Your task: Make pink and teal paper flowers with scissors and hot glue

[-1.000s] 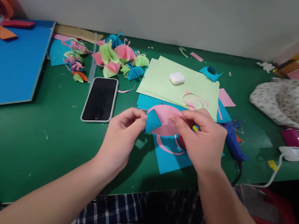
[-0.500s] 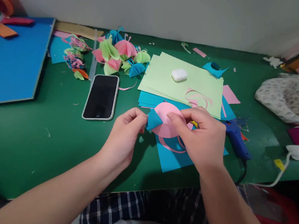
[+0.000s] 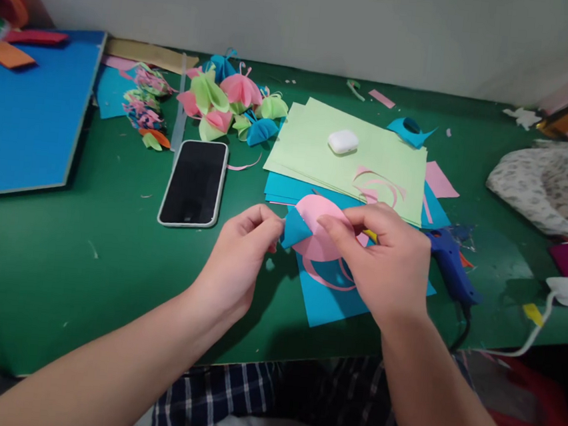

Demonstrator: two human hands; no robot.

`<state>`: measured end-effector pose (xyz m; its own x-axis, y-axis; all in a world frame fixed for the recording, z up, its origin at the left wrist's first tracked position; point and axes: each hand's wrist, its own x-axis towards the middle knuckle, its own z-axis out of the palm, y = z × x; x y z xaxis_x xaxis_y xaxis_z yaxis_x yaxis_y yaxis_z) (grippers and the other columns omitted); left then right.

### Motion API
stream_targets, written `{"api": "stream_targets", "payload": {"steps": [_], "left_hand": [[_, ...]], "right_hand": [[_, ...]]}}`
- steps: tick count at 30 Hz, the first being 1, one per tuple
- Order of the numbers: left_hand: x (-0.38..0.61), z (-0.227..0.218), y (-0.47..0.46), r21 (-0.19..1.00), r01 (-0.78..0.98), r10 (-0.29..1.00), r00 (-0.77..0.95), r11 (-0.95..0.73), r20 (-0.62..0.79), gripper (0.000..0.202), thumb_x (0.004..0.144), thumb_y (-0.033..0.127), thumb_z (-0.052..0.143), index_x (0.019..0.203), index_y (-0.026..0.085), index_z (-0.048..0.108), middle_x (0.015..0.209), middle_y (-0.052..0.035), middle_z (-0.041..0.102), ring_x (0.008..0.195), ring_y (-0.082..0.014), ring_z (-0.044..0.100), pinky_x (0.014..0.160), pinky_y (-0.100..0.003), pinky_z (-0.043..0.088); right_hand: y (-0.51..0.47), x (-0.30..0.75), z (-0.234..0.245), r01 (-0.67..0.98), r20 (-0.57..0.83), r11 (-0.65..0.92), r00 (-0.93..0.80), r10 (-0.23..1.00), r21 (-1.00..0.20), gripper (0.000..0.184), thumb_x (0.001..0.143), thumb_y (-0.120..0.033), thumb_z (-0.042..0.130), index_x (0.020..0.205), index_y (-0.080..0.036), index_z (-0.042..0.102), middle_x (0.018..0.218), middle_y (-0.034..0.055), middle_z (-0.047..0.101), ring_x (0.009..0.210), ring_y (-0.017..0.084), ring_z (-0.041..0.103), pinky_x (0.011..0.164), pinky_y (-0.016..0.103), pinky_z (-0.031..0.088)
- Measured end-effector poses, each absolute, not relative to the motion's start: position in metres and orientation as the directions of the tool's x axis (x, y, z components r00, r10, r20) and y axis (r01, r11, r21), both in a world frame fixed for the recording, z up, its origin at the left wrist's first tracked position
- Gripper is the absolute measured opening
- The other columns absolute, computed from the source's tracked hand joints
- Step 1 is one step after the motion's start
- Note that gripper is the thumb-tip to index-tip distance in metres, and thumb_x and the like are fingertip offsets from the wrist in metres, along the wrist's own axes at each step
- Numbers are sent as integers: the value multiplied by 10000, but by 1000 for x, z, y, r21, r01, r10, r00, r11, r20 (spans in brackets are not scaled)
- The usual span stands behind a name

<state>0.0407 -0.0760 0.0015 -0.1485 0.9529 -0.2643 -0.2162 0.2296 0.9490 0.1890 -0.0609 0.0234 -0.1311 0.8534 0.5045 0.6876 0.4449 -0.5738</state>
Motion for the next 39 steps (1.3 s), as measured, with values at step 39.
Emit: {"api": "stream_targets", "payload": {"steps": [39], "left_hand": [[40,8,-81,999,-25,983,-183,22,-26,124,756,161,578,641,181,536,601,54,488,575,-66,418,534,-168,344]], "right_hand": [[-64,188,22,670,550,498,-157,820,-551,113,811,-235,611,723,-178,653,630,-34,638,601,87,544,590,198,420]]}}
